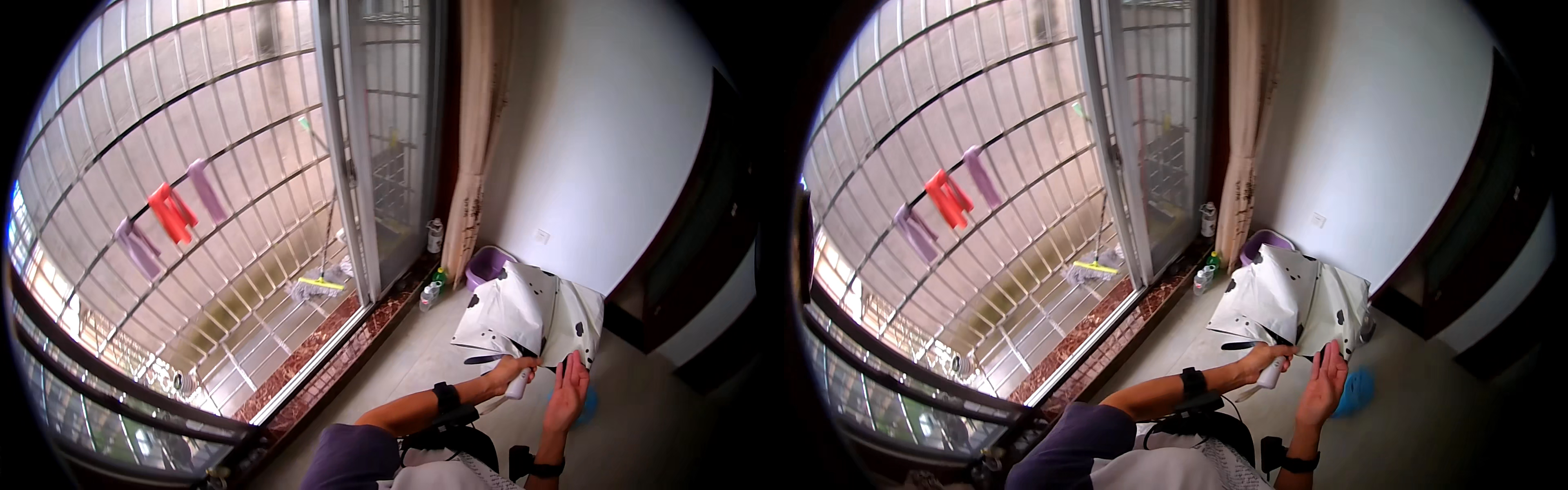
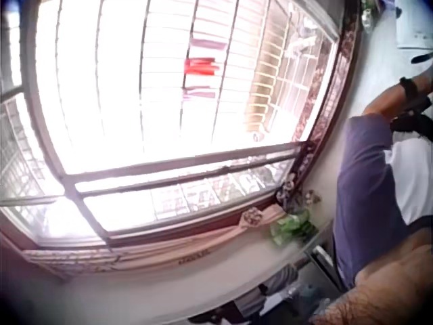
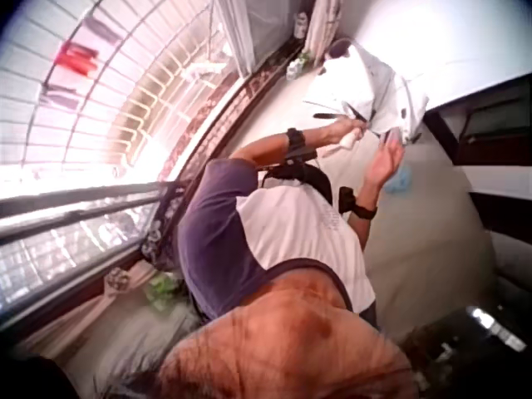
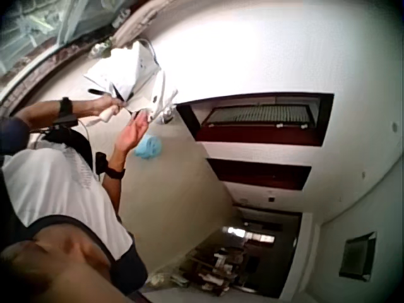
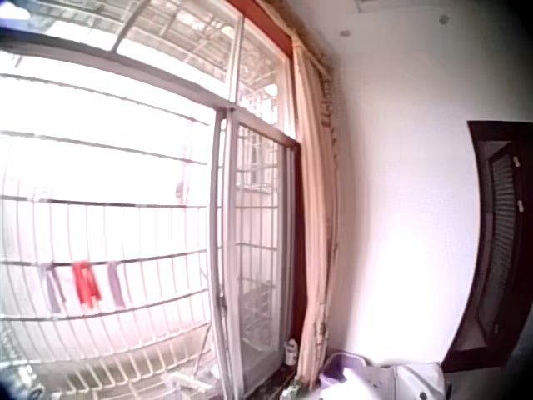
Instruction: The person folds a white umbrella with black spots by hand, smoothing the fabric and securing the closure strap.
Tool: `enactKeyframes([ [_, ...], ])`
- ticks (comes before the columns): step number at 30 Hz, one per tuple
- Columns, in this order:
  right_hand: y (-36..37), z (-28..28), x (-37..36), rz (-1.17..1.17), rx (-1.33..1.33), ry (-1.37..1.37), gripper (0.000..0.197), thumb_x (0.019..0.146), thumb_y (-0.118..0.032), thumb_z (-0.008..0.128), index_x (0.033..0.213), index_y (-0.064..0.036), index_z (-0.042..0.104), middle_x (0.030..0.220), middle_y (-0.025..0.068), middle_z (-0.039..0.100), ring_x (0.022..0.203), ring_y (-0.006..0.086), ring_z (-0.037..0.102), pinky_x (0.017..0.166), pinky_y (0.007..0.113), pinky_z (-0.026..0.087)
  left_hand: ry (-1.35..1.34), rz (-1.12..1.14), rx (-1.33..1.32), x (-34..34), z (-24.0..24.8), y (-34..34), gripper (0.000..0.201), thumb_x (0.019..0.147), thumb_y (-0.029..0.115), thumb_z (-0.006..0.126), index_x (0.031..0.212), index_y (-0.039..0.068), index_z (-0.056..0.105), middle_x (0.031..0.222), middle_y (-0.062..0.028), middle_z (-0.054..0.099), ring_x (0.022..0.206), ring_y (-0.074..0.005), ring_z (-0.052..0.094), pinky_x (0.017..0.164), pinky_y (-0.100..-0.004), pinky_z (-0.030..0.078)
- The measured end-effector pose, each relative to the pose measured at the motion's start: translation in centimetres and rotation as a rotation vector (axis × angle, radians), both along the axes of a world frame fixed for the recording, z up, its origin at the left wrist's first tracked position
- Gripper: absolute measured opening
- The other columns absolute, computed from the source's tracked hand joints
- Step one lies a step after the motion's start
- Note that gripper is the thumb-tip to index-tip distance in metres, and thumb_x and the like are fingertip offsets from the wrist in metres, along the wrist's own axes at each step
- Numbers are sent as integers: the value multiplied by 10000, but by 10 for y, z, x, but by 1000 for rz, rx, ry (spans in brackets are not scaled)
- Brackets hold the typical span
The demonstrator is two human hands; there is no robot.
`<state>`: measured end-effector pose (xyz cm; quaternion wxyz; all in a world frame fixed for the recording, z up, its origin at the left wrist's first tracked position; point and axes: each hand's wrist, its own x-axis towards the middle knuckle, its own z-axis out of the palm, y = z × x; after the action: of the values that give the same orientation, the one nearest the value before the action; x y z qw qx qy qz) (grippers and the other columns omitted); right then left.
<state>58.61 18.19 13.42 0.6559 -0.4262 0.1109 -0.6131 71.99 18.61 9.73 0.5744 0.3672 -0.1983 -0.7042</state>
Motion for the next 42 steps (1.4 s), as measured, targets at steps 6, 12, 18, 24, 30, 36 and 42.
enactKeyframes([
  [6, -22, -32, 6, 94, 301, -109, 254, 775, -5, 379, 1027, 15, 359, 1080, 186, 396, 1030, 248, 381, 863, 321, 336, 93, 70, -24, -4, 1, -1, 171, 698, 180, 575, 617, 43, 515, 554, -29, 504, 462, -99, 473, 444, -213, 396],
  [12, -17, -23, 7, -118, 279, 217, 232, 782, -94, 451, 976, 11, 379, 920, 121, 474, 786, 165, 486, 733, 282, 406, -13, 175, -30, 3, 9, 9, 158, 671, 149, 580, 588, 34, 509, 536, -39, 500, 427, -108, 470, 400, -224, 381],
  [18, -29, -17, 12, -214, 284, 409, 264, 788, -230, 472, 904, -4, 401, 805, 49, 448, 687, 112, 462, 593, 237, 373, -54, 178, -29, 2, 8, 9, 187, 663, 176, 587, 565, 36, 510, 509, -49, 499, 424, -113, 464, 404, -225, 370],
  [24, -54, -29, 0, 45, 619, -43, 419, 780, -320, 478, 997, 31, 402, 894, 87, 465, 752, 149, 483, 671, 263, 420, -95, 183, -48, 3, 3, 8, 178, 664, 166, 581, 573, 30, 513, 515, -57, 504, 434, -114, 470, 410, -230, 372],
  [30, -59, -44, -15, 402, 968, -468, 505, 793, -307, 446, 1078, 98, 343, 1048, 184, 454, 849, 228, 495, 725, 304, 446, -218, 278, -151, 6, 3, 8, 120, 637, 93, 567, 594, 4, 500, 520, -60, 493, 419, -130, 474, 390, -255, 369],
  [36, -63, -52, -15, 149, 713, -331, 430, 771, -254, 500, 1003, 93, 393, 918, 176, 508, 760, 218, 518, 641, 282, 461, -423, 311, -170, 7, -4, 1, 187, 622, 135, 592, 541, -16, 518, 471, -78, 505, 396, -137, 488, 384, -276, 386],
  [42, -68, -50, -18, 251, 869, -352, 289, 748, -204, 542, 872, 48, 473, 838, 137, 534, 696, 192, 518, 582, 267, 453, -469, 255, -94, 8, 6, 6, 192, 619, 147, 601, 541, -13, 529, 489, -81, 514, 426, -134, 498, 406, -271, 391],
])
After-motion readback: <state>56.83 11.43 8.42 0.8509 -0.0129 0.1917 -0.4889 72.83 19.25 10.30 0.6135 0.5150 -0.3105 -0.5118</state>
